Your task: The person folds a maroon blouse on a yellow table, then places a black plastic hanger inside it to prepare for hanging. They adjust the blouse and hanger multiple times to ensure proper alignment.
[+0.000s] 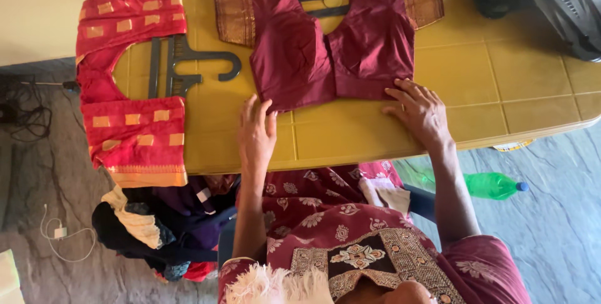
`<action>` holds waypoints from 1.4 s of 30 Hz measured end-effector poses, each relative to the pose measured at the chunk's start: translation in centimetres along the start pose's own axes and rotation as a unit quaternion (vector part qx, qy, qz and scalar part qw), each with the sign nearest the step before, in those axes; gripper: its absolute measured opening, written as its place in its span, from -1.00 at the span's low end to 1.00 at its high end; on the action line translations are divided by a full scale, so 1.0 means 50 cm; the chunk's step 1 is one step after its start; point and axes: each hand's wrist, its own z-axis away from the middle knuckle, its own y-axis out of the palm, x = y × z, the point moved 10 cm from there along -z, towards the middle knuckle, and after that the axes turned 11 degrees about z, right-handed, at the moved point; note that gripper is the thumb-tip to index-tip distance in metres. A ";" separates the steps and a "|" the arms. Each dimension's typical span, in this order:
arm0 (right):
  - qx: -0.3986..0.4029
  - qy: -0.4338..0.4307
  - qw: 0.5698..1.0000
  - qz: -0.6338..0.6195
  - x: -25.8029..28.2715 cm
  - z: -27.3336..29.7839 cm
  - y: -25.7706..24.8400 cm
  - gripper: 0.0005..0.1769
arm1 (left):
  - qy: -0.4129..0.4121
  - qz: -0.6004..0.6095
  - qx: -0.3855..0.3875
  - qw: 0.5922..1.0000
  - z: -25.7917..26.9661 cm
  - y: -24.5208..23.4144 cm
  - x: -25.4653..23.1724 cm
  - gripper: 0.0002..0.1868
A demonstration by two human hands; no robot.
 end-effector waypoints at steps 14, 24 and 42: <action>-0.098 0.101 0.990 -0.026 -0.046 -0.019 -0.045 -0.67 | -0.120 0.157 -0.030 0.980 -0.051 0.035 0.078 -0.64; -0.082 0.135 0.982 -0.098 -0.078 -0.030 -0.015 -0.50 | -0.147 0.132 0.014 0.980 -0.074 0.070 0.075 -0.04; -0.086 0.191 0.976 -0.058 -0.110 0.004 -0.001 -0.02 | -0.138 0.102 0.157 0.972 -0.104 0.026 0.057 0.21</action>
